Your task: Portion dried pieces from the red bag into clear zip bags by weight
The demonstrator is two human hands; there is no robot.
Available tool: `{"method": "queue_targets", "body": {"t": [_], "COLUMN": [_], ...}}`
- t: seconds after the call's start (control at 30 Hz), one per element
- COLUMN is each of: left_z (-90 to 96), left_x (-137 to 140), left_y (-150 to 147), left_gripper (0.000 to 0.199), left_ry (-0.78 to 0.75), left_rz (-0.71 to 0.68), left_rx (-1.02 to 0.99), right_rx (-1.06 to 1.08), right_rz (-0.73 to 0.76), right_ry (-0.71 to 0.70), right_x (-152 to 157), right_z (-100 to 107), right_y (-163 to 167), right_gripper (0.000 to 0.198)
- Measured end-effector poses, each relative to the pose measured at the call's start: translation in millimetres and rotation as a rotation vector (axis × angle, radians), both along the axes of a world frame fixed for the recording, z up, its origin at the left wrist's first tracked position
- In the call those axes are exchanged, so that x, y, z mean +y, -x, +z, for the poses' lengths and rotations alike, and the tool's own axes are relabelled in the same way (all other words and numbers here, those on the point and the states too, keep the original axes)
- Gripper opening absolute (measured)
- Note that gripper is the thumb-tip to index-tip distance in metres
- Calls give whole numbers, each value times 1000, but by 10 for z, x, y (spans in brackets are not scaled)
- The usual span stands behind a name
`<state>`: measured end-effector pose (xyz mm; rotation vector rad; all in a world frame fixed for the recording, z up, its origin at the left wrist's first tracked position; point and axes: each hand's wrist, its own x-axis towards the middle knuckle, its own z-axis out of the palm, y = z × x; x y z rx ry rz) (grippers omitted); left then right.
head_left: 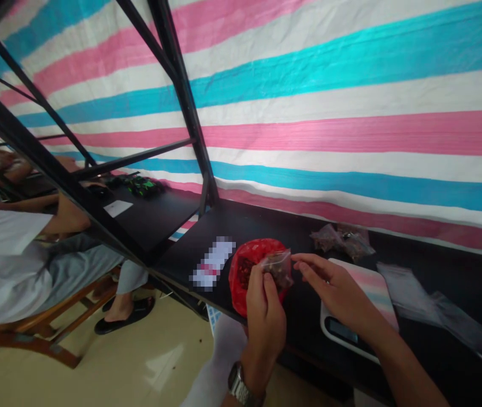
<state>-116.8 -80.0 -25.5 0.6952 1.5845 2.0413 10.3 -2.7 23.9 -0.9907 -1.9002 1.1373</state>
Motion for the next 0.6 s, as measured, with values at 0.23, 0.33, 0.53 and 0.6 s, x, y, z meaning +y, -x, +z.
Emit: {"method": "queue_targets", "body": {"t": [0.23,0.33,0.53,0.6], "left_z": [-20,-107,-231,-237], "left_x": [121,225,443,499], "left_y": [-191,-356,-582,-604], "left_gripper": [31,43,36,31], "left_ry": [-75,-53,8,-5], "left_rz": [-327,-373,-344,-318], "left_rx": [382,414,386,423], "right_rx": [99,173,228,156], "right_rz": [-80,-201,-419,-480], "right_ry": [2,-11,120,129], "right_x": [27,97,168,168], "right_z": [-70,-118,-352,-474], "right_y": [-310,-595,-1173,-1255], "right_gripper": [27,33,45,45]}}
